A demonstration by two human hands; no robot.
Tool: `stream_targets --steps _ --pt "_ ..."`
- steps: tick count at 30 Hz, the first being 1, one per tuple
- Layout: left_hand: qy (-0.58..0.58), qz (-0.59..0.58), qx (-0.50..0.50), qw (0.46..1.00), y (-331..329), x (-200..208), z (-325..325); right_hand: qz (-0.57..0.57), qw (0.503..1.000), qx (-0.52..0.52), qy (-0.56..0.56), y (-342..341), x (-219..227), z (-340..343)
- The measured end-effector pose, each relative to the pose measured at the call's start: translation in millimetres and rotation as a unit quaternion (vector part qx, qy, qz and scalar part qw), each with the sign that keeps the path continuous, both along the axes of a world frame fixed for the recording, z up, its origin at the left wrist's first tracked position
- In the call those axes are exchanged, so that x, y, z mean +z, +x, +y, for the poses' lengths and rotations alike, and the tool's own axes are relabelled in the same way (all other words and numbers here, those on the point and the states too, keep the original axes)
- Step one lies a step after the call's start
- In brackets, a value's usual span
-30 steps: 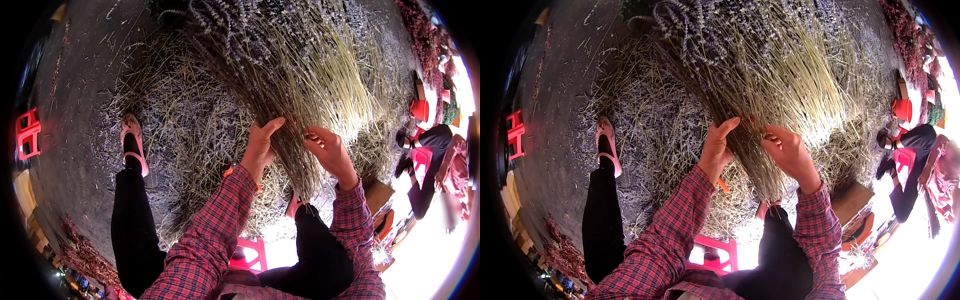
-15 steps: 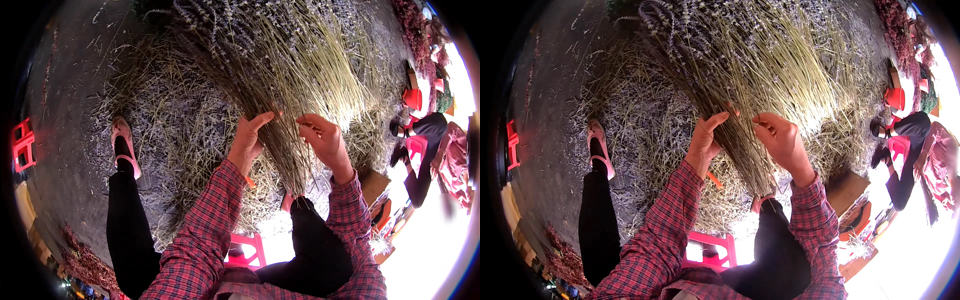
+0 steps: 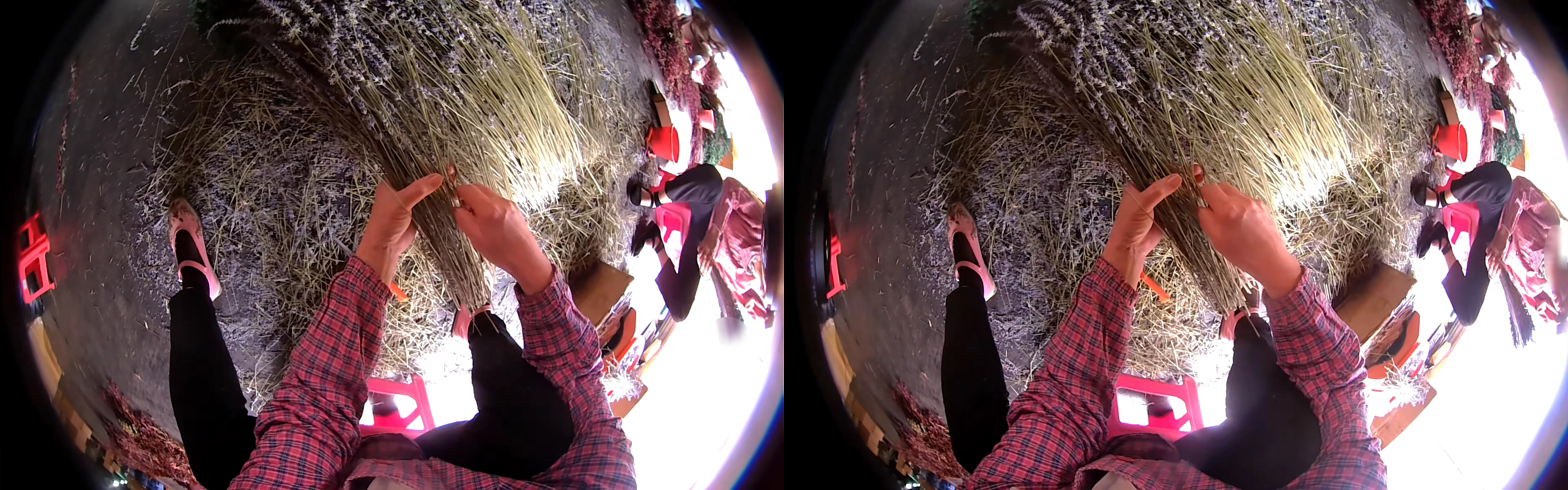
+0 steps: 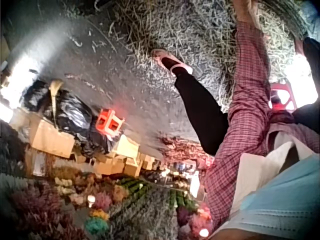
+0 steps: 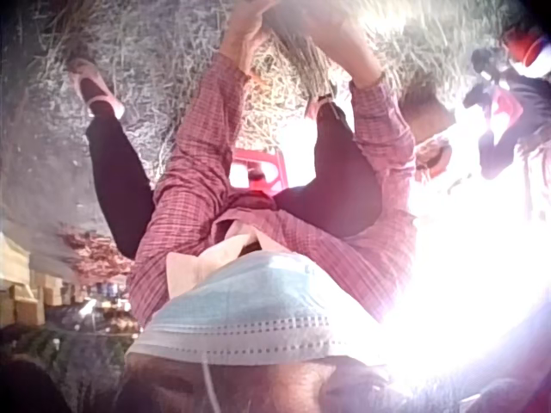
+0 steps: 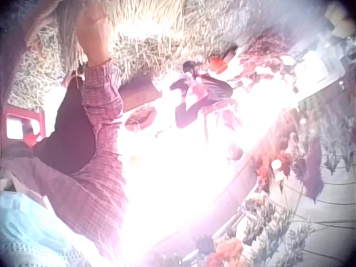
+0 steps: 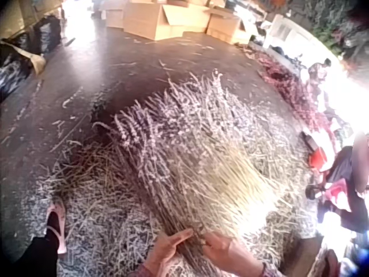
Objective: The person assembles a bunch of dried lavender by hand, aligns the stems, and trims the ends of the stems with scissors.
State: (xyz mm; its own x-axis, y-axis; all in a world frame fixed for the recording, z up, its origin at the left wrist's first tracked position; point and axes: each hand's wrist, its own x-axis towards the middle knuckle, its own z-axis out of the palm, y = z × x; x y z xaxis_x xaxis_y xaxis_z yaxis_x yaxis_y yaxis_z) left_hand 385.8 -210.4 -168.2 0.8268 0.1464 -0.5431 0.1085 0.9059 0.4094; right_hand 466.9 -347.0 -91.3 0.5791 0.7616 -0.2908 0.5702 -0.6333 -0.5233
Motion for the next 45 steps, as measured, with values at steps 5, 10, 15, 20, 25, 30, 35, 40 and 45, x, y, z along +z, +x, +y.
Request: stream_targets --steps 5,10,15,20,25,30,35,40,45 --pt "0.058 0.068 0.021 0.996 3.1 -1.6 -5.8 0.038 0.999 -0.003 0.035 1.1 3.5 1.4" --pt "0.009 0.093 0.015 0.995 4.3 5.9 -5.1 0.07 0.979 -0.143 0.126 16.7 -8.7 -7.2" --pt "-0.029 0.047 0.02 0.998 1.3 -1.7 -4.0 0.066 0.971 -0.187 0.135 16.3 -8.0 0.1" --pt "-0.05 0.011 0.014 0.999 1.2 -5.6 -5.4 0.046 0.974 -0.165 0.15 20.1 -17.0 4.6" --pt "-0.074 -0.069 -0.005 0.995 1.4 2.8 -0.7 0.117 0.971 -0.162 0.133 22.5 -7.5 1.3" --pt "-0.085 -0.073 0.002 0.994 1.4 7.4 -0.3 0.106 0.972 -0.148 0.149 21.6 3.9 7.2" --pt "-0.083 -0.05 -0.017 0.995 -3.1 -4.9 -3.8 0.099 0.97 -0.164 0.151 18.8 1.4 6.5" --pt "-0.11 -0.09 0.0 0.99 -5.1 3.9 2.5 0.079 0.963 -0.206 0.155 21.5 5.6 3.4" --pt "-0.096 -0.05 -0.019 0.994 -13.6 -12.0 2.2 0.015 0.955 -0.249 0.162 24.9 -8.7 -18.9"
